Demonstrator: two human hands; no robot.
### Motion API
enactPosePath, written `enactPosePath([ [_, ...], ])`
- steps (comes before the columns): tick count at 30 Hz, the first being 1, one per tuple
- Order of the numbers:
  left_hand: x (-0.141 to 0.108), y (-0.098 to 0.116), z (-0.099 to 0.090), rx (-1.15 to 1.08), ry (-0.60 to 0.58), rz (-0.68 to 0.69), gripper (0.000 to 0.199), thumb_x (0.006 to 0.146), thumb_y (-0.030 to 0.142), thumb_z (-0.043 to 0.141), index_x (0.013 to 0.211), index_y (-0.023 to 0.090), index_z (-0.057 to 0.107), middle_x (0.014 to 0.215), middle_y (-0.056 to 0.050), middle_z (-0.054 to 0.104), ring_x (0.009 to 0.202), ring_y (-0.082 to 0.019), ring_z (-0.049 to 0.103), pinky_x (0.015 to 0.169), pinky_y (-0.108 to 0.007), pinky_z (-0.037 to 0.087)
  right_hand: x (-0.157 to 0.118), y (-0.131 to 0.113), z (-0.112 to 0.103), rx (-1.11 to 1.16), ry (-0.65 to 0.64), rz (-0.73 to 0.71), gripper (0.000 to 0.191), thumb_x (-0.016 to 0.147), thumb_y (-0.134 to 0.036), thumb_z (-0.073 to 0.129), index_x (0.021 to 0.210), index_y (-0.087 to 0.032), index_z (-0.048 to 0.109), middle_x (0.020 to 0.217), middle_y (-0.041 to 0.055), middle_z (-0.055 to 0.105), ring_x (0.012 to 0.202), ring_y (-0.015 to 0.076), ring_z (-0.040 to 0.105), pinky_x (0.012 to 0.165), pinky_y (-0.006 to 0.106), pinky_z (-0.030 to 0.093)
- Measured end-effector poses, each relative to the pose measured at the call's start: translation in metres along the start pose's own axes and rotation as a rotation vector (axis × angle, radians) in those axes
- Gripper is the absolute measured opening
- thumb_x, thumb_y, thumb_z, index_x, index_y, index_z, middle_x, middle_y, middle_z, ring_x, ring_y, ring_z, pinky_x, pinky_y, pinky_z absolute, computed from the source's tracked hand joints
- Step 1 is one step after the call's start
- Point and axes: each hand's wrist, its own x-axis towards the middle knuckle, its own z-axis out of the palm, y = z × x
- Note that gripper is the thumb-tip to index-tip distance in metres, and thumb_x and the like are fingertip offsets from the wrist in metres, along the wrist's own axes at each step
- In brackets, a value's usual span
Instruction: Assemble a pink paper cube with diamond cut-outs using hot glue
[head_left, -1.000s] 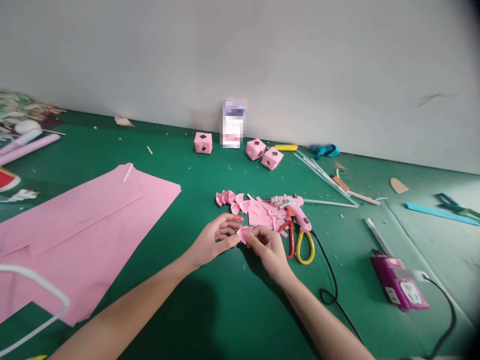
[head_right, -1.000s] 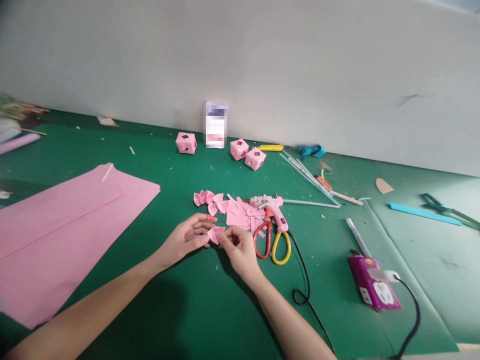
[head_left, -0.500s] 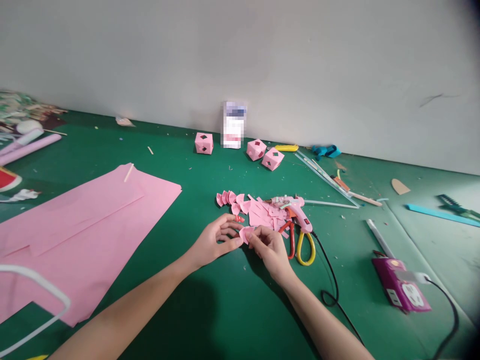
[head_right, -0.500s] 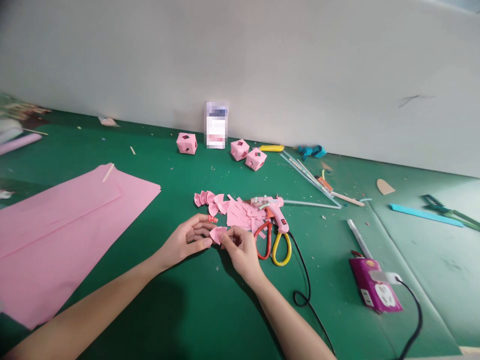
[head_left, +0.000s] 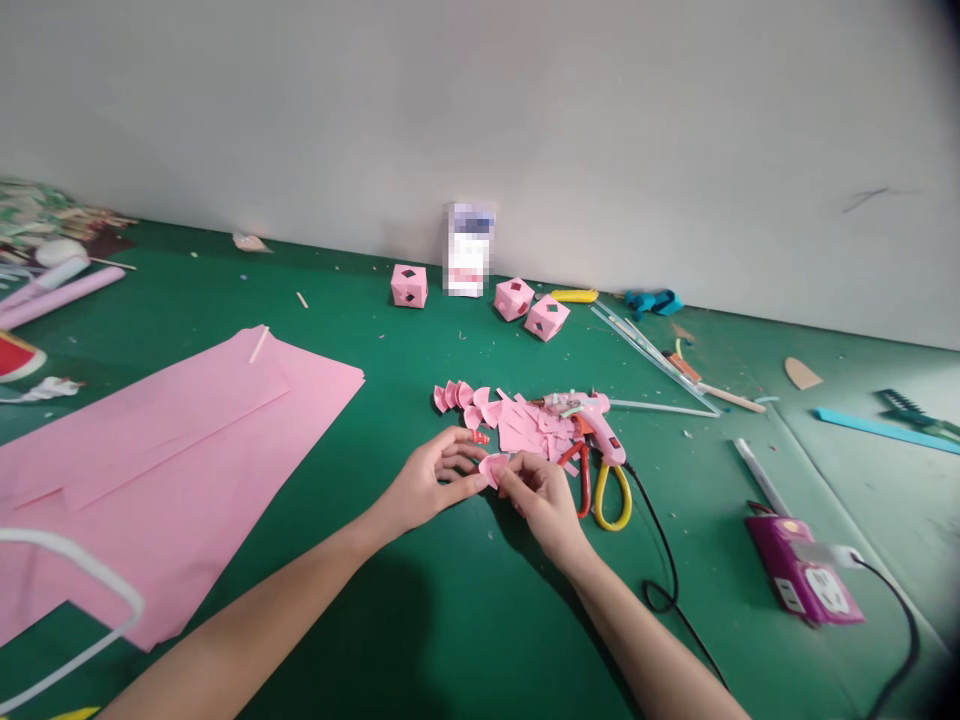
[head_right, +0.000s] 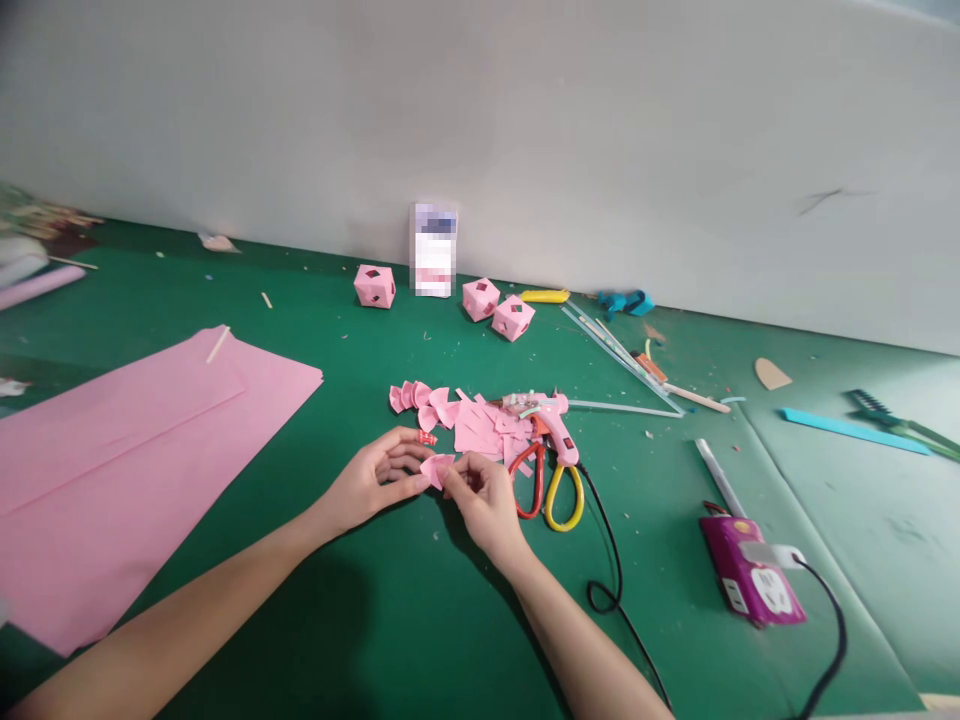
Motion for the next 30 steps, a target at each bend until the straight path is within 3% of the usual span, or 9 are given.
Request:
enactPosePath([
  [4,-0.001,0.002,0.0,-0.083,0.016,0.027,0.047,0.083,0.041,0.079,0.117,0.019,0.055,0.116,-0.012,0.072,0.093,-0.022,0.073,0.078,-0.036,0.059,0.001,0.001,0.001,0.075,0.064,0.012,0.046,0.079,-0.063,0.078,0.07,-0.019,0.065,0.054,-0.0026,0.058,0.044,0.0084,0.042,0.04,0.022,0.03],
  [6,-0.003,0.006,-0.001,-0.129,0.071,0.068,0.042,0.088,0.043,0.074,0.116,0.019,0.055,0.114,-0.012,0.074,0.091,-0.022,0.075,0.075,-0.035,0.061,0.002,0.001,0.0,0.15,0.093,0.021,0.043,0.079,-0.061,0.079,0.076,-0.019,0.068,0.059,-0.0006,0.063,0.048,0.0114,0.052,0.041,0.022,0.037],
  [9,-0.004,0.015,-0.008,-0.036,0.258,0.185,0.034,0.093,0.044,0.068,0.115,0.019,0.057,0.112,-0.011,0.075,0.094,-0.022,0.075,0.076,-0.035,0.062,0.004,0.0,-0.001,0.243,0.075,0.047,0.039,0.075,-0.057,0.083,0.08,-0.02,0.07,0.079,0.0053,0.074,0.066,0.0184,0.069,0.048,0.025,0.051],
  [12,-0.002,0.02,-0.02,0.19,0.515,0.281,0.029,0.094,0.043,0.066,0.114,0.021,0.06,0.117,-0.011,0.074,0.111,-0.025,0.071,0.083,-0.036,0.061,0.005,0.001,-0.002,0.313,0.051,0.064,0.042,0.073,-0.053,0.085,0.095,-0.02,0.072,0.092,0.0076,0.079,0.072,0.0202,0.075,0.056,0.028,0.059],
  [14,0.003,0.02,-0.028,0.366,0.574,0.292,0.03,0.094,0.041,0.065,0.116,0.021,0.059,0.121,-0.011,0.072,0.112,-0.025,0.07,0.084,-0.038,0.061,0.006,0.002,-0.002,0.349,0.039,0.065,0.048,0.073,-0.051,0.086,0.106,-0.02,0.071,0.094,0.0075,0.081,0.071,0.0189,0.076,0.06,0.029,0.061],
  [16,0.009,0.019,-0.033,0.54,0.588,0.317,0.031,0.094,0.039,0.064,0.119,0.021,0.059,0.127,-0.013,0.07,0.116,-0.028,0.068,0.089,-0.043,0.06,0.007,0.004,-0.002,0.367,0.016,0.068,0.049,0.074,-0.05,0.085,0.109,-0.019,0.07,0.095,0.0076,0.081,0.071,0.0174,0.076,0.061,0.028,0.061],
  [22,0.027,0.017,-0.04,1.012,0.44,0.489,0.036,0.093,0.029,0.064,0.127,0.018,0.059,0.138,-0.016,0.065,0.133,-0.035,0.056,0.113,-0.057,0.045,0.011,0.005,-0.003,0.356,-0.048,0.098,0.045,0.072,-0.049,0.089,0.098,-0.018,0.07,0.093,0.0073,0.081,0.071,0.0171,0.077,0.064,0.027,0.061],
  [30,0.038,0.009,-0.054,0.991,0.383,0.416,0.046,0.092,0.025,0.063,0.136,0.019,0.053,0.137,-0.015,0.067,0.131,-0.033,0.059,0.109,-0.056,0.05,0.018,0.005,-0.007,0.385,-0.093,0.121,0.043,0.071,-0.046,0.091,0.097,-0.017,0.071,0.093,0.0075,0.081,0.071,0.0162,0.078,0.065,0.026,0.062],
])
